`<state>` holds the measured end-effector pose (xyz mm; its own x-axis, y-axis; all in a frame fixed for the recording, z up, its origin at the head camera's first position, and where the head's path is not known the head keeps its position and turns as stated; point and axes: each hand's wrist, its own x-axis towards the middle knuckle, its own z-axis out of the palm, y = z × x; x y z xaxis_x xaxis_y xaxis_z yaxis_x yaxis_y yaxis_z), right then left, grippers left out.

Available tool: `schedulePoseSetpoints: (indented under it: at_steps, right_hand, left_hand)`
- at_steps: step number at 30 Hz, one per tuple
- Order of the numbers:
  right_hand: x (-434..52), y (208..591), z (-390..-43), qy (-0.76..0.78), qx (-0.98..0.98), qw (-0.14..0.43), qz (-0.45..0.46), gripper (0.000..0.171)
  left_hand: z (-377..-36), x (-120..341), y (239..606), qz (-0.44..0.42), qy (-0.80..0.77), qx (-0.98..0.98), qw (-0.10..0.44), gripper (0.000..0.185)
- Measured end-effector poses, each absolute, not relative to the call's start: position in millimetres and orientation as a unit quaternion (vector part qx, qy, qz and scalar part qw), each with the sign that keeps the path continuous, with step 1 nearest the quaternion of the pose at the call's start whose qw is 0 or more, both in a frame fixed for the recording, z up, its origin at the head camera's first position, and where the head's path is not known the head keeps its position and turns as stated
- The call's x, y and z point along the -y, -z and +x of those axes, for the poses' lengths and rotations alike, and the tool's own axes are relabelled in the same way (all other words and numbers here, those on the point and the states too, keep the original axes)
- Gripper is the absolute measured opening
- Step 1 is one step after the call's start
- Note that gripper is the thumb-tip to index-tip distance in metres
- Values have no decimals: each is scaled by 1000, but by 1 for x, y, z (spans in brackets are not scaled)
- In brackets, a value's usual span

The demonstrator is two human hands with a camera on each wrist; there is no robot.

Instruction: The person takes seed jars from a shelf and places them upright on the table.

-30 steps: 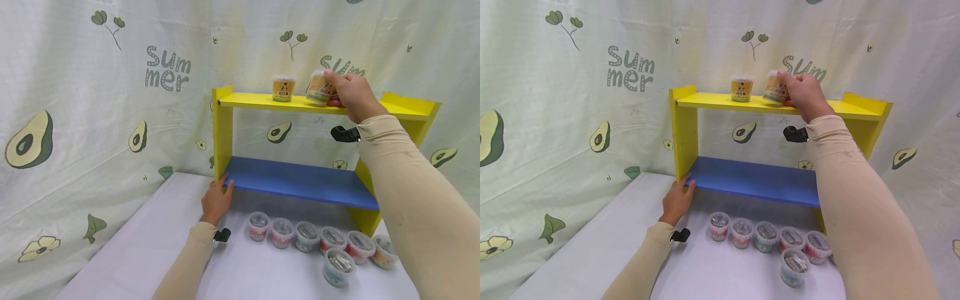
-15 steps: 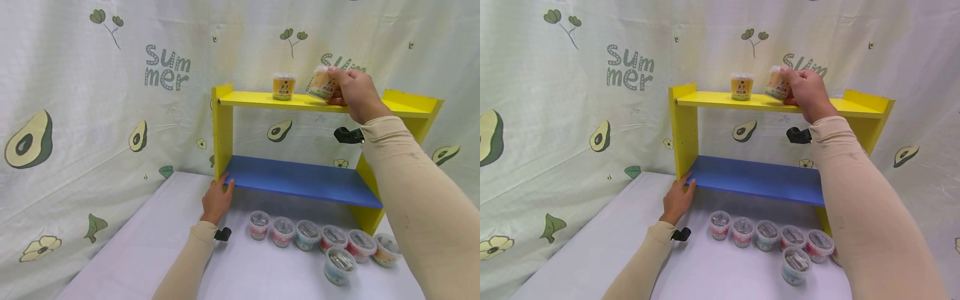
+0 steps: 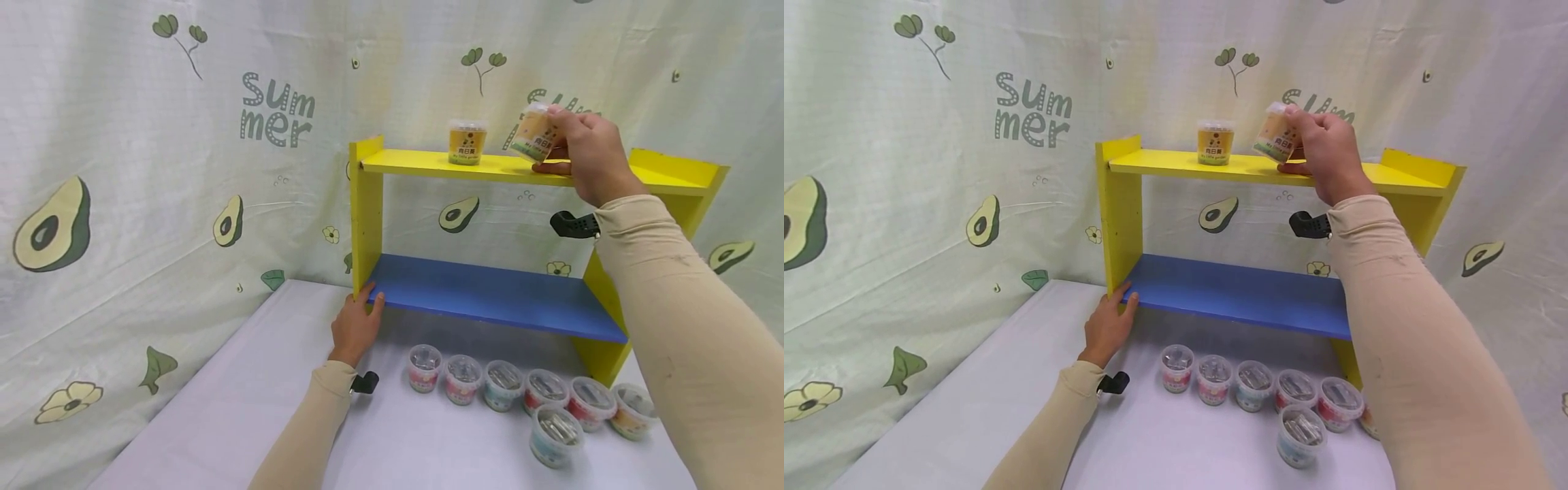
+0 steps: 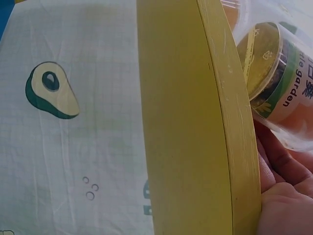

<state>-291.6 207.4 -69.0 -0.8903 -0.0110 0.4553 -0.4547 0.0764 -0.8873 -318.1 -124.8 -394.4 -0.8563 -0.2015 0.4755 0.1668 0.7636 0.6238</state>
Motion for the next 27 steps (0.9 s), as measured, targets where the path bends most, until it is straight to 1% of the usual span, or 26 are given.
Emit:
schedulePoseSetpoints:
  at_steps: [7, 12, 17, 23, 27]
  right_hand:
    - [-207, 73, -294, -687, 679, 170, 196, 42]
    - [-205, 75, -291, -693, 664, 191, 208, 40]
    - [-208, 79, -283, -683, 669, 207, 208, 41]
    - [-213, 82, -273, -692, 656, 212, 214, 45]
    - [-217, 85, -267, -670, 676, 233, 201, 48]
  left_hand:
    - [-316, 124, 395, 13, 350, 899, 265, 59]
    - [-318, 126, 395, 9, 345, 898, 273, 58]
    - [-318, 126, 396, 7, 343, 900, 270, 58]
    - [-319, 125, 395, 3, 343, 899, 272, 58]
    - [-320, 125, 396, 5, 341, 900, 273, 58]
